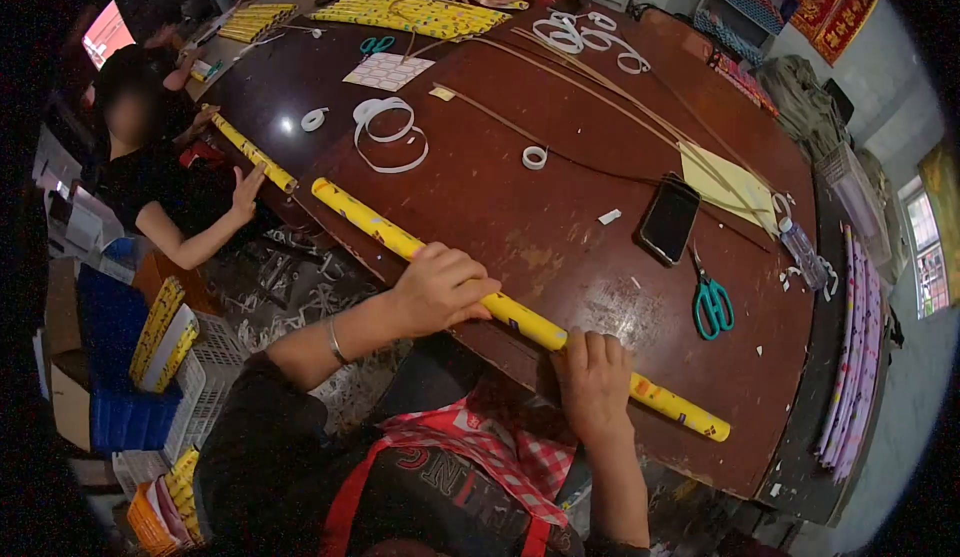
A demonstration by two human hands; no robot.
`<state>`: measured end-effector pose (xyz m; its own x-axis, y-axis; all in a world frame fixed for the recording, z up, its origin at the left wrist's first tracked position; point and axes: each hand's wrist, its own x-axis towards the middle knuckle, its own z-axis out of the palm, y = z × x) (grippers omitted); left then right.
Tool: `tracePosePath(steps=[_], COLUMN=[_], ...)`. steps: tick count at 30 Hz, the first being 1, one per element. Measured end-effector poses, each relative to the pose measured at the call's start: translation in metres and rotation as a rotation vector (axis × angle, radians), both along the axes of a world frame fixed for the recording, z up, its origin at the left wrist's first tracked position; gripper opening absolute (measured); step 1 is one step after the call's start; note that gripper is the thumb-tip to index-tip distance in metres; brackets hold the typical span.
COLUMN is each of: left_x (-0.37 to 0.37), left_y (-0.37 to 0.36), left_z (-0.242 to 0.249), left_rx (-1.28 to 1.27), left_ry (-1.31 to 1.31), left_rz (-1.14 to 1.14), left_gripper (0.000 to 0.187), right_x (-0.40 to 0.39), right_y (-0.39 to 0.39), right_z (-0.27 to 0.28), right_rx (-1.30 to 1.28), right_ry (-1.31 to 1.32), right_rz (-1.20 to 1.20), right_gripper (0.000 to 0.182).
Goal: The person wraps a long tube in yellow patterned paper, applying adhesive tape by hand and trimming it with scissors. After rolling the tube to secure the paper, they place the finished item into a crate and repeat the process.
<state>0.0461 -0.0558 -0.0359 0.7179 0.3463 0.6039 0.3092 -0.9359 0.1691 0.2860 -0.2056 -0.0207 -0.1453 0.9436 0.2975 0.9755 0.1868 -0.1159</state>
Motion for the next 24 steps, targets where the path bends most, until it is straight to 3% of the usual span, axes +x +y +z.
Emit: tracePosePath(steps=[14,24], left_x=[0.026,-0.018], left_y=[-0.034,-0.071], left_z=[-0.005,0.039], left_rx=[0.028,0.069], left_ry=[-0.025,0.143], left_rz=[0.110,0.066], left_gripper=[0.030,0.035], right_x=[-0.006,-0.053], right_y=[0.006,-0.015], right_z=[0.004,0.048], right_rx=[0.118,0.040], right_ry=[-0.052,-0.069], right_rz=[0.048,0.198], right_gripper=[0.039,0.040])
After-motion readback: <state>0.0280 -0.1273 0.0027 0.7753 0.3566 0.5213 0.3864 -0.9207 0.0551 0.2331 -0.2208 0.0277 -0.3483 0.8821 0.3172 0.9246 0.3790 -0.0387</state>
